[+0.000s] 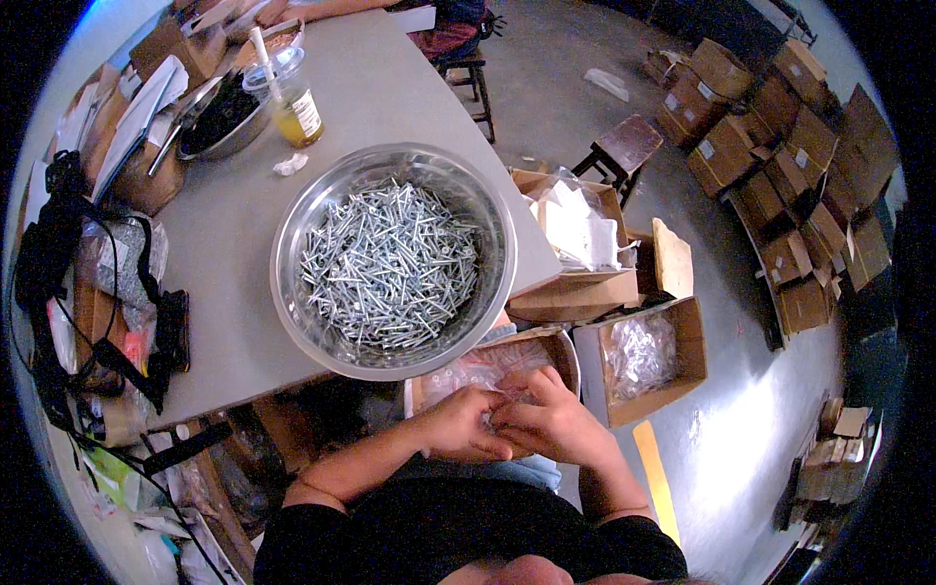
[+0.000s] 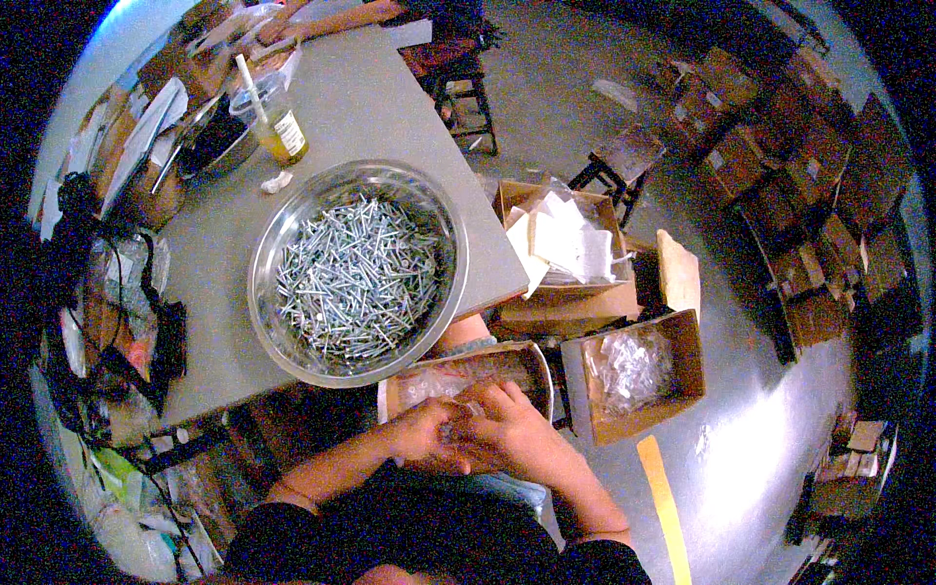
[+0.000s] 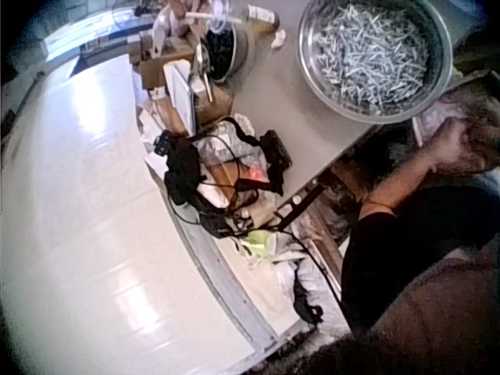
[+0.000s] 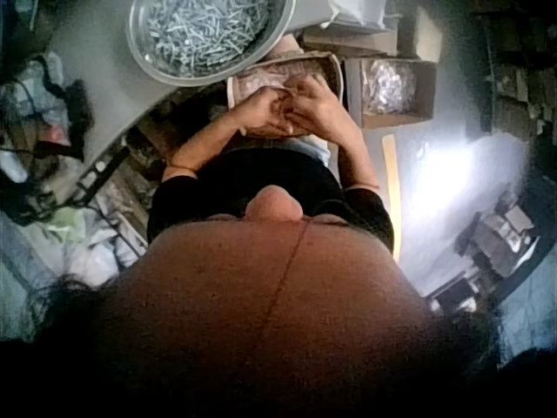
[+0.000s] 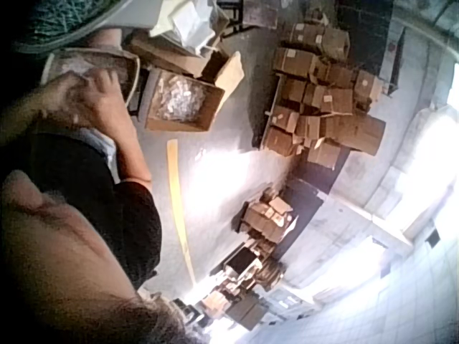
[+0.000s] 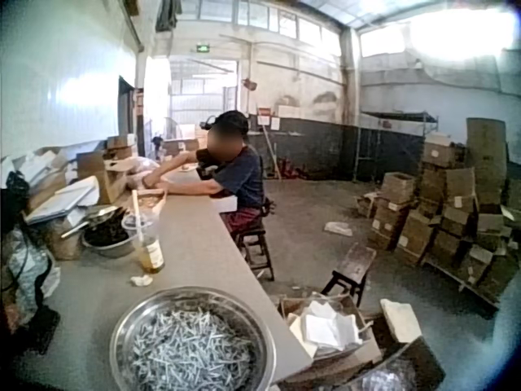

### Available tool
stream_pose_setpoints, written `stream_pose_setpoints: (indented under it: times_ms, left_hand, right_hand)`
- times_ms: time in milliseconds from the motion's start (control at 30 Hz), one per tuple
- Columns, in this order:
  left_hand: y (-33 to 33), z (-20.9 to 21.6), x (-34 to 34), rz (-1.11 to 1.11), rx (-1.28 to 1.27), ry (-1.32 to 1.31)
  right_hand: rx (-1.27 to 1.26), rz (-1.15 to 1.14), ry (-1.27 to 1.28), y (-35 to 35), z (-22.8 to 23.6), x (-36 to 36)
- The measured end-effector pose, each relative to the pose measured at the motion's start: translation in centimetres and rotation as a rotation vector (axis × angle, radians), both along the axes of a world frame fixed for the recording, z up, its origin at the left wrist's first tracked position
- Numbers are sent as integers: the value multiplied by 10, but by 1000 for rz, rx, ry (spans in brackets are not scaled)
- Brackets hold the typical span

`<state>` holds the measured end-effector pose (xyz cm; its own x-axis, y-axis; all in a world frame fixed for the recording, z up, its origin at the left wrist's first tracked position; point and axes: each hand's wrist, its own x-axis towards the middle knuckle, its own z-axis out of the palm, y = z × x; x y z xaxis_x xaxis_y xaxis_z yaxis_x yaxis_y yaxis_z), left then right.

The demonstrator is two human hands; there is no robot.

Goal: The person picks individual nails from a large metal bowl and places them into a small plastic bag held in their left hand. The task is performed by hand without tools, moving items one at a time from the bowl to the bag.

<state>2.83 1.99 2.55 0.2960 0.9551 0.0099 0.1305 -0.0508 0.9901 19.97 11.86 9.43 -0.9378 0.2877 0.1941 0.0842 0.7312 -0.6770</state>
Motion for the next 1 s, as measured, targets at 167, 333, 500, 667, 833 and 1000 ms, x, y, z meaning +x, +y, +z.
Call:
stream_pose_setpoints:
  times_ms: [167,333,500,667,833,1000]
  left_hand:
    - [1,-8,-2,-21,-17,14]
    - [1,-12,-1,32,110,107]
    - [0,-1,5,348,181,122]
    - [3,-2,5,390,406,243]
    - [1,-1,5,399,464,213]
    - [-2,-2,9,351,386,150]
  right_hand:
    - [37,-55,55,-3,-2,1]
    - [58,4,33,-3,-2,-3]
    - [29,-102,93,1,-15,4]
    - [-48,-224,10,2,-21,10]
    - [-176,-215,-88,0,-16,12]
    - [-182,-185,-76,-1,-26,17]
